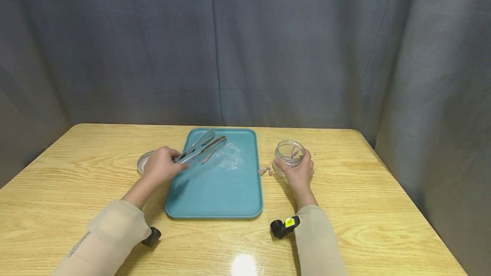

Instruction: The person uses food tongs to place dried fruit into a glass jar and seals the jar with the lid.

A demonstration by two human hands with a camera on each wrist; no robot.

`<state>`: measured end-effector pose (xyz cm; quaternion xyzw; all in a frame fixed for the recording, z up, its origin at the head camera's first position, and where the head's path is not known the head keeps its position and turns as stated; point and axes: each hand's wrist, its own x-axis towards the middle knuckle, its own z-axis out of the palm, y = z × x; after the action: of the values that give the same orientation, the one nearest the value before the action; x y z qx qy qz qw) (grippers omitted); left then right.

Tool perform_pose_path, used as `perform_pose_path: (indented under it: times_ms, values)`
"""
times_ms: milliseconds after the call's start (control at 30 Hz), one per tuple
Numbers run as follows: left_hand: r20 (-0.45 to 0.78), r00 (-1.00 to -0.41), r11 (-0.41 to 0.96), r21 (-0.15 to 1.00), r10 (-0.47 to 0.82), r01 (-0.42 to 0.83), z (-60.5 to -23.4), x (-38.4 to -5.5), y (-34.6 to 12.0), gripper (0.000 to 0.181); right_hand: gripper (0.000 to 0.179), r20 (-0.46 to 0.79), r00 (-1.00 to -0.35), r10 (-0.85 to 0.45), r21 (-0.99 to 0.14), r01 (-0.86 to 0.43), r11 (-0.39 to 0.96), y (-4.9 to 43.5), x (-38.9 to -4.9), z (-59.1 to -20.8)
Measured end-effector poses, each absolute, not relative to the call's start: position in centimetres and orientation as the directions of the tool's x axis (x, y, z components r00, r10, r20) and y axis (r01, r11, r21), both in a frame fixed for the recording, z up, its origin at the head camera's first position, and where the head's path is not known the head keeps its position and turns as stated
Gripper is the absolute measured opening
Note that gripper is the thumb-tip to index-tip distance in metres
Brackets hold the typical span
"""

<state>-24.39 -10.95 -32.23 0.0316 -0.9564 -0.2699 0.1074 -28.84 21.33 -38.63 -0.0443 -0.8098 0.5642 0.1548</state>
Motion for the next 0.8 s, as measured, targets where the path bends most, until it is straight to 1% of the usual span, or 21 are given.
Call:
perform_pose_path:
  times_ms: [233, 567, 800]
  values:
    - [0.172, -0.979, 0.855, 0.518, -0.111, -0.006, -32.9, -24.2, -11.4, 0.038, 0.094, 0.182, -0.951, 0.249, -0.928, -0.083, 0.363, 21.4, -28.8, -38.7]
    - [0.166, -0.982, 0.876, 0.482, -0.093, -0.002, -33.4, -24.1, -11.7, 0.034, 0.094, 0.165, -0.952, 0.257, -0.925, -0.059, 0.374, 21.4, -28.9, -38.6]
    - [0.145, -0.986, 0.887, 0.461, -0.083, -0.007, -33.6, -24.2, -11.8, 0.022, 0.094, 0.177, -0.951, 0.253, -0.927, -0.074, 0.368, 21.4, -28.9, -38.5]
